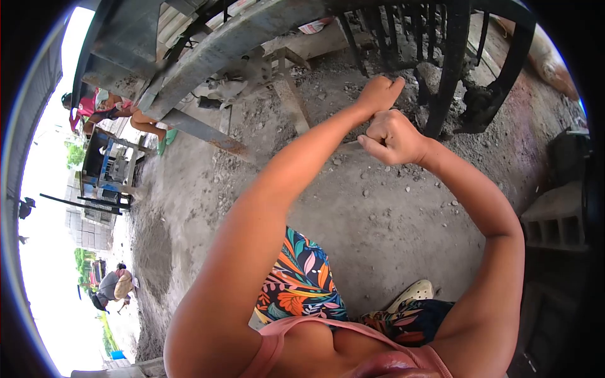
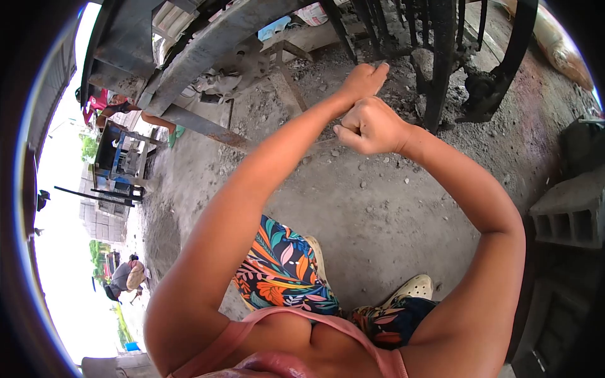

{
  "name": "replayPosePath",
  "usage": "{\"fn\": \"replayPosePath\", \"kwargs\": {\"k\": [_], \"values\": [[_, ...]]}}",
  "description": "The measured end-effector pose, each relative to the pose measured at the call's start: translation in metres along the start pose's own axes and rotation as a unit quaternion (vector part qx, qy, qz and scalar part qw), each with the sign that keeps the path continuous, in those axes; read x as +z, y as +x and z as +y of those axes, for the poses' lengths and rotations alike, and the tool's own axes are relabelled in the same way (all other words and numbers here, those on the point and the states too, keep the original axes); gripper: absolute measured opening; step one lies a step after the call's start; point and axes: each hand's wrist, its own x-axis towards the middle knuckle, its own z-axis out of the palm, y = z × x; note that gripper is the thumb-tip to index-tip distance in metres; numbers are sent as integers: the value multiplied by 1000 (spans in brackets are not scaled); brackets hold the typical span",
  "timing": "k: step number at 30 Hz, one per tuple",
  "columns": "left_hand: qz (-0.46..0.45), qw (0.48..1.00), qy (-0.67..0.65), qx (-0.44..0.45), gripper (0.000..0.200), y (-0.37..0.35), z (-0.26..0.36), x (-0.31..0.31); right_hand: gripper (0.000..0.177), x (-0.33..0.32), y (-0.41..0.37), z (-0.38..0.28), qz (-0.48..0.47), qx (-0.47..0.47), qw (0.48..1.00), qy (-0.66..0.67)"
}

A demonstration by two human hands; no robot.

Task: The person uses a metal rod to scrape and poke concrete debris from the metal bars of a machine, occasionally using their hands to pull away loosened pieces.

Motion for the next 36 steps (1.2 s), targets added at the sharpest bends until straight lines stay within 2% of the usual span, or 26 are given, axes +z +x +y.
{"fn": "replayPosePath", "kwargs": {"k": [4, 6, 7, 10, 13, 16, 17, 19, 23, 26, 27, 30, 31, 32, 33, 34, 36], "values": [[-20, 1000, 15, -7, 52, -7, 6, 2, 37, 1, -8, 0, -5, -3, 1000, 13], [-29, 996, 85, 4, 53, -12, 7, 4, 37, 9, -15, 5, -1, -28, 1000, 10], [-36, 996, 86, 6, 53, -12, 4, 6, 37, 11, -17, 6, 1, -57, 998, 4], [-41, 995, 83, 19, 55, -10, -1, 11, 36, 8, -20, 7, 13, -58, 998, -24], [-39, 997, 66, 12, 56, -4, -2, 7, 37, -2, -17, 4, -20, -4, 1000, 19], [-32, 998, 44, -4, 56, -2, -2, 5, 37, -1, -13, 6, -10, 10, 1000, 17], [-23, 999, 41, 20, 56, -3, -4, 5, 37, 2, -14, 8, -8, 11, 1000, 19], [-21, 999, 40, 15, 55, -7, -7, 6, 36, 10, -17, 12, 23, -56, 998, -32], [-19, 999, 33, 19, 54, -6, -9, 8, 35, 11, -17, 13, 35, -67, 997, -29], [-28, 997, 59, 29, 53, -5, -8, 6, 35, 12, -19, 13, 7, -23, 999, -27], [-31, 997, 58, 27, 53, -6, -7, 7, 35, 13, -19, 13, 26, -44, 998, -34], [-12, 996, 64, 56, 53, -15, -13, 13, 34, 23, -26, 16, 46, -86, 993, -61], [-42, 966, 179, 184, 53, -23, -29, 20, 33, 30, -32, 21, 47, -110, 989, -82], [-69, 904, 289, 307, 55, -29, -38, 28, 32, 46, -56, 28, -25, -149, 980, -128], [-118, 892, 322, 296, 56, -47, -34, 37, 31, 63, -80, 31, -94, -185, 963, -171], [-168, 875, 353, 284, 57, -68, -29, 44, 31, 71, -86, 24, -91, -181, 964, -175], [-155, 883, 334, 292, 58, -63, -29, 44, 30, 74, -91, 19, -42, -155, 979, -128]]}}
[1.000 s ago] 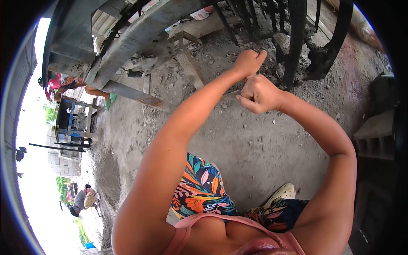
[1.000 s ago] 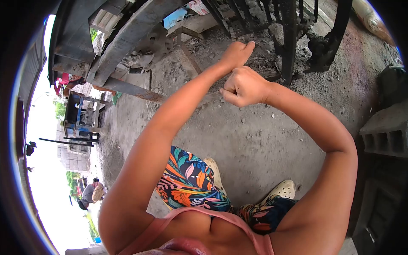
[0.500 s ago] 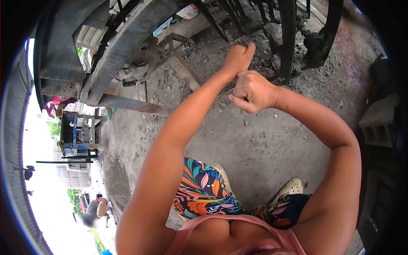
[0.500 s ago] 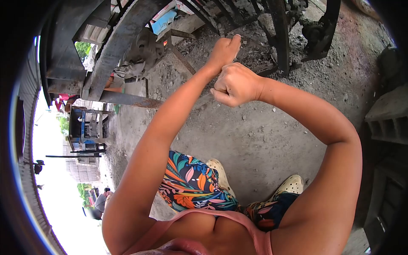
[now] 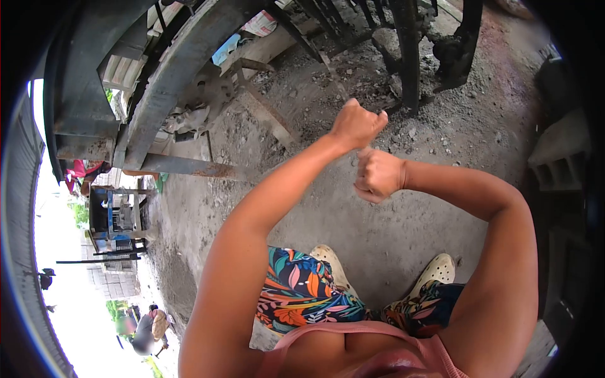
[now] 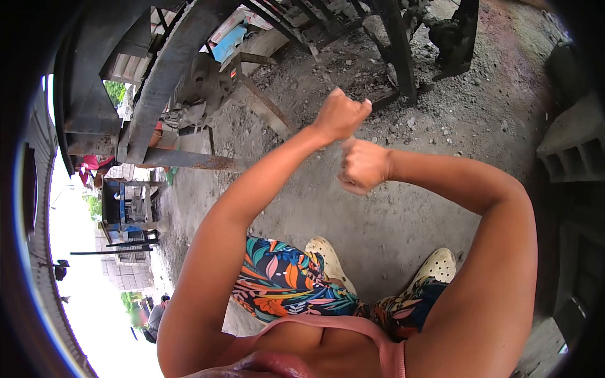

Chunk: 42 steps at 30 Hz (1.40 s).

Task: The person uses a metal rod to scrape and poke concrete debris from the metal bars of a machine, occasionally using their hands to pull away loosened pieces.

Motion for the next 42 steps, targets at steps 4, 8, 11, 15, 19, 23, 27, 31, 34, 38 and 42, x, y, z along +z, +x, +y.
{"fn": "replayPosePath", "kwargs": {"k": [4, 8, 11, 15, 19, 23, 27, 31, 34, 38, 42], "values": [[47, 969, -190, -147, 55, 9, -20, -47, 34, -32, 52, 9, 63, 39, 995, 63], [51, 924, -288, -246, 55, 21, -40, -64, 37, -64, 83, 14, 58, 122, 978, 156], [42, 921, -295, -252, 55, 24, -38, -69, 37, -74, 83, 12, 43, 131, 975, 175], [-2, 968, -173, -180, 55, 16, -29, -48, 34, -43, 55, 15, -21, 91, 990, 106], [-19, 965, -180, -189, 55, 23, -22, -61, 35, -49, 53, 13, 27, 99, 987, 122], [12, 942, -251, -221, 56, 38, -18, -75, 38, -84, 59, 2, 150, 167, 942, 250], [69, 898, -372, -224, 56, 41, 0, -85, 39, -109, 50, -10, 302, 238, 846, 369], [150, 907, -363, -154, 55, 53, 11, -73, 44, -122, 37, -7, 410, 283, 726, 475], [163, 913, -338, -161, 58, 69, 18, -62, 48, -131, 28, -2, 452, 293, 674, 505], [208, 919, -290, -169, 58, 87, 39, -65, 49, -159, 10, -5, 426, 286, 687, 515], [210, 927, -250, -184, 59, 102, 42, -63, 50, -166, 1, 10, 448, 249, 675, 531]]}}
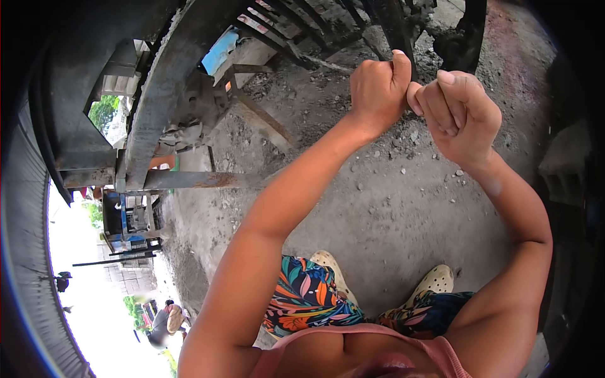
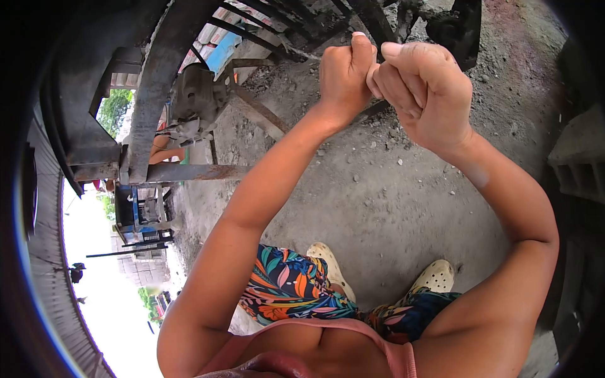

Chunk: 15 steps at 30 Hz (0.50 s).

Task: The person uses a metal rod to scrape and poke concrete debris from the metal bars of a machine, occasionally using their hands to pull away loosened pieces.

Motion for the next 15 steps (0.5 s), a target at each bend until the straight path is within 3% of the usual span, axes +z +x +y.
{"fn": "replayPosePath", "kwargs": {"k": [2, 4, 7, 9, 13, 15], "values": [[32, 999, -10, 22, 59, 12, -12, 5, 48, -8, 15, 5, -10, -29, 999, 35], [-16, 999, -32, -34, 59, 13, -38, 4, 46, -14, 23, 33, 64, 9, 998, -5], [-17, 999, 33, -11, 58, 1, -43, 4, 44, -14, 3, 38, 40, 10, 999, 11], [-23, 999, 21, -12, 57, -13, -25, 2, 43, -13, -13, 26, -17, 67, 995, -66], [-15, 999, 41, -8, 54, 1, -29, 5, 43, -18, 7, 24, -4, 26, 999, -41], [24, 997, -56, -45, 56, 14, -47, 10, 43, -22, 26, 42, 11, -3, 1000, 22]]}}
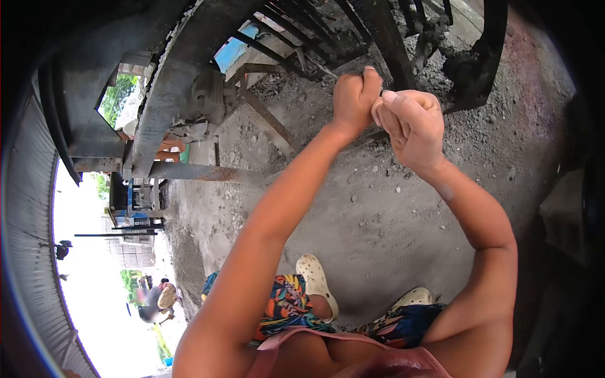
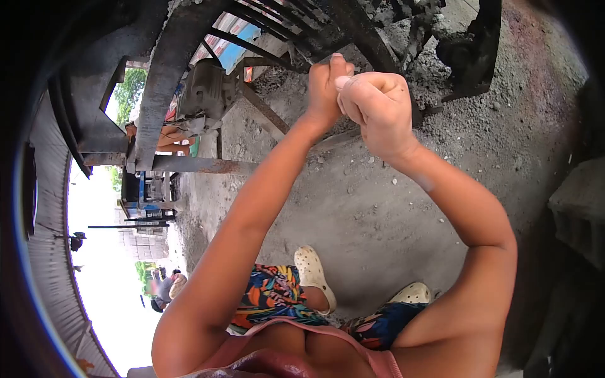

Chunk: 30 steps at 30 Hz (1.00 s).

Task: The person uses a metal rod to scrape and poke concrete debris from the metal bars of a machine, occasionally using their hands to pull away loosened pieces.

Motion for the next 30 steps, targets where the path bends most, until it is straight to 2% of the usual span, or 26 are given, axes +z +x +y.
{"fn": "replayPosePath", "kwargs": {"k": [2, 3, 4, 5, 7, 9, 10, 11, 13, 14, 15, 17, 18, 19, 21, 22, 23, 24, 26, 27, 28, 30], "values": [[-7, 1000, -7, -19, 57, 0, 9, 0, 43, -1, 2, -3, 6, -5, 1000, 30], [-18, 999, -10, -46, 57, -6, 17, -3, 43, 3, -9, -14, -1, 21, 999, -27], [-9, 1000, 6, -4, 57, -14, 23, -3, 43, 8, -18, -23, -10, 45, 995, -84], [-25, 999, -11, 17, 58, -21, 32, -7, 44, 14, -26, -25, -35, 3, 996, -79], [4, 999, 12, 35, 58, -20, 12, -9, 43, 5, -21, -3, -53, 19, 995, -88], [66, 995, 70, 11, 56, -4, -13, -2, 42, -4, -4, 17, -1, 22, 999, -43], [36, 998, 42, -19, 54, -2, -11, -2, 41, -3, 1, 13, 3, 24, 1000, 19], [36, 998, 42, -16, 54, -4, 1, -4, 41, 0, -2, 2, 2, 20, 1000, 19], [-5, 999, 38, -19, 48, -20, 22, -8, 40, 10, -22, -18, -69, 15, 996, -63], [-20, 999, 44, 3, 48, -27, 20, -11, 39, 10, -25, -16, -115, -17, 988, -100], [-22, 999, 43, 1, 48, -26, 9, -9, 39, 7, -25, -9, -112, -15, 989, -99], [44, 989, 119, 80, 50, -16, -6, 1, 39, -9, -21, 9, -66, 7, 995, -74], [22, 993, 117, 25, 52, -9, -6, 6, 40, -20, -15, 10, -62, 25, 996, -65], [20, 993, 115, 23, 52, -10, 0, 8, 40, -22, -12, 2, -48, 25, 996, -63], [-8, 987, 162, -14, 51, -5, 12, 12, 41, -28, -10, -17, -75, 90, 989, -88], [-3, 993, 115, -29, 53, -12, 29, 10, 41, -22, -14, -29, -75, 91, 989, -94], [-2, 993, 111, -28, 53, -18, 35, 12, 41, -13, -23, -40, -120, 66, 977, -160], [22, 994, 109, 10, 53, -26, 39, 15, 41, -7, -30, -46, -165, 45, 960, -222], [58, 989, 110, 84, 56, -31, 36, 21, 41, -16, -37, -43, -135, 57, 969, -198], [62, 988, 109, 84, 56, -26, 34, 27, 41, -20, -39, -42, -109, 64, 976, -176], [39, 990, 114, 68, 57, -20, 38, 29, 43, -20, -38, -40, -61, 33, 995, -76], [-10, 992, 126, 22, 59, -18, 45, 33, 49, -30, -41, -32, 8, 3, 1000, 19]]}}
